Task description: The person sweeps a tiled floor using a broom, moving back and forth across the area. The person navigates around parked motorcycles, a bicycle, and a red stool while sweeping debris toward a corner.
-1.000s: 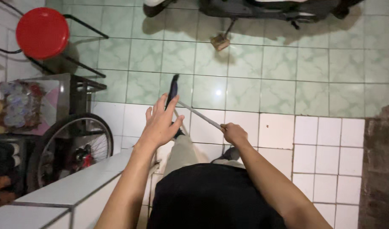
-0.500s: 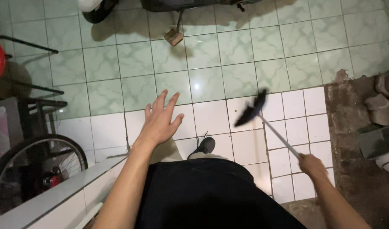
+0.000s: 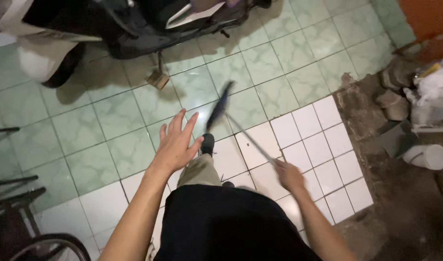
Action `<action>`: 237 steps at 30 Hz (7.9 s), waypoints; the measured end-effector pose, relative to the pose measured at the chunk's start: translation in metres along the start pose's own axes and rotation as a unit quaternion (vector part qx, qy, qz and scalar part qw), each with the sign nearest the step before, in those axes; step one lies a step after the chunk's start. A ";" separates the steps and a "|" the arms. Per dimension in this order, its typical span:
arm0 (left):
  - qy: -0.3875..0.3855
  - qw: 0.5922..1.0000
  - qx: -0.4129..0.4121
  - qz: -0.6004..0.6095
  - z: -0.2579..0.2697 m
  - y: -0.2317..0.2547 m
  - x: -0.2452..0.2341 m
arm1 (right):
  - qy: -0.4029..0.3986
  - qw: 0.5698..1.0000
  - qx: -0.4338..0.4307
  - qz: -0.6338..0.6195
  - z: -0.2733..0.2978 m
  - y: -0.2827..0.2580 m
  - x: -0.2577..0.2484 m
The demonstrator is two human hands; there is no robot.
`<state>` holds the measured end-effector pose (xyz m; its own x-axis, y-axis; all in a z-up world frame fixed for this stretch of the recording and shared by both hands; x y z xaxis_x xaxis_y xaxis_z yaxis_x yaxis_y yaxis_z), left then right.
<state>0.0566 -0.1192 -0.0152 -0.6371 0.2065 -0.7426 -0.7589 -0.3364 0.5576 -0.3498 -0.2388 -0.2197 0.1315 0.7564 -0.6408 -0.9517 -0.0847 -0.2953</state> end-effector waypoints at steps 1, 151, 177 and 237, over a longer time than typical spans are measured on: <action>-0.005 1.000 0.011 -0.002 -0.013 -0.001 -0.008 | -0.068 0.997 0.032 0.035 -0.015 -0.044 0.008; 0.320 0.701 -0.578 0.267 0.313 0.300 0.373 | -0.254 0.691 -0.457 0.499 0.004 -0.059 0.089; 0.307 0.766 -0.510 0.243 0.658 0.114 0.414 | -0.238 0.725 -0.473 0.441 0.202 -0.064 0.334; 0.201 0.921 -0.296 0.154 0.875 0.005 0.512 | -0.185 0.878 -0.077 0.434 0.442 0.196 0.414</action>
<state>-0.3912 0.7890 -0.0686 -0.6182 -0.2983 -0.7272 -0.2684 -0.7895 0.5520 -0.6043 0.3447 -0.2295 -0.7515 0.5200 -0.4060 -0.5959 -0.7991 0.0795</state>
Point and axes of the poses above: each hand's wrist, its own z-axis away from the middle knuckle, its own x-axis out of the palm, y = z × x, the point moved 6 cm from there along -z, towards the middle knuckle, and after that the axes turned 14 degrees about -y, right-handed, at the moved point
